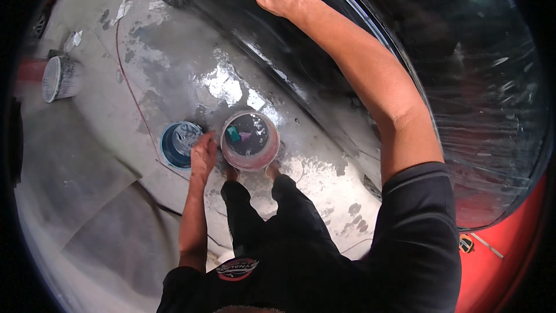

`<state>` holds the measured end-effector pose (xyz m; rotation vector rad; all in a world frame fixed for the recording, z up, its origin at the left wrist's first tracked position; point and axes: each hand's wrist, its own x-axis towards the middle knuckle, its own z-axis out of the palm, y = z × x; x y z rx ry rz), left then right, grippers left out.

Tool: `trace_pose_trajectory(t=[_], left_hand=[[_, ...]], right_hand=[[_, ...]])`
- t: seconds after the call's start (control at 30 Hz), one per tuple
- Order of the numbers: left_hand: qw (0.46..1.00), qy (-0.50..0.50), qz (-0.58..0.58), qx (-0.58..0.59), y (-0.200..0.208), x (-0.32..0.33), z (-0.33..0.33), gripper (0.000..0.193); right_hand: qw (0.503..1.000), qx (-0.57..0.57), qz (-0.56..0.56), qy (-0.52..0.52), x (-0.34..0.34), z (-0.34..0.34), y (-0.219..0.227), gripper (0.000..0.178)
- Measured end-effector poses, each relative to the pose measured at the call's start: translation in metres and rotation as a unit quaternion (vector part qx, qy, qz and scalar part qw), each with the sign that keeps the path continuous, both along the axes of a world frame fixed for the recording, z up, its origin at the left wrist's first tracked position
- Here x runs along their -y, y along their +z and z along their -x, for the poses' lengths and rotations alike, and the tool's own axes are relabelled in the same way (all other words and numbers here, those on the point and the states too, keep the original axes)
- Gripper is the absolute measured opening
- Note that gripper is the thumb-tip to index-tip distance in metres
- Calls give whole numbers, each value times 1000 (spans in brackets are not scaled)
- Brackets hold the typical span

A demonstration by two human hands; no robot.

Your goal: Wet sanding a car body panel with a sanding block and cleaning it with a cloth.

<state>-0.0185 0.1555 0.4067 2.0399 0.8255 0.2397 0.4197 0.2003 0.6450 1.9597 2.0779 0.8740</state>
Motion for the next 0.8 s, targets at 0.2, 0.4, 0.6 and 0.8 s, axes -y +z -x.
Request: trace_pose_trajectory(t=[0.2,0.4,0.6,0.8], left_hand=[[998,58,14,-19,-11,0,58,26],[998,55,12,-17,-32,18,60,26],[996,62,48,-50,-43,32,100,27],[975,124,146,-115,-38,31,137,26]], right_hand=[[981,-28,175,-75,160,34,-5,61],[988,53,136,-45,61,18,-20,54],[983,-33,162,-80,116,39,-15,62],[951,-71,230,-197,304,45,32,63]])
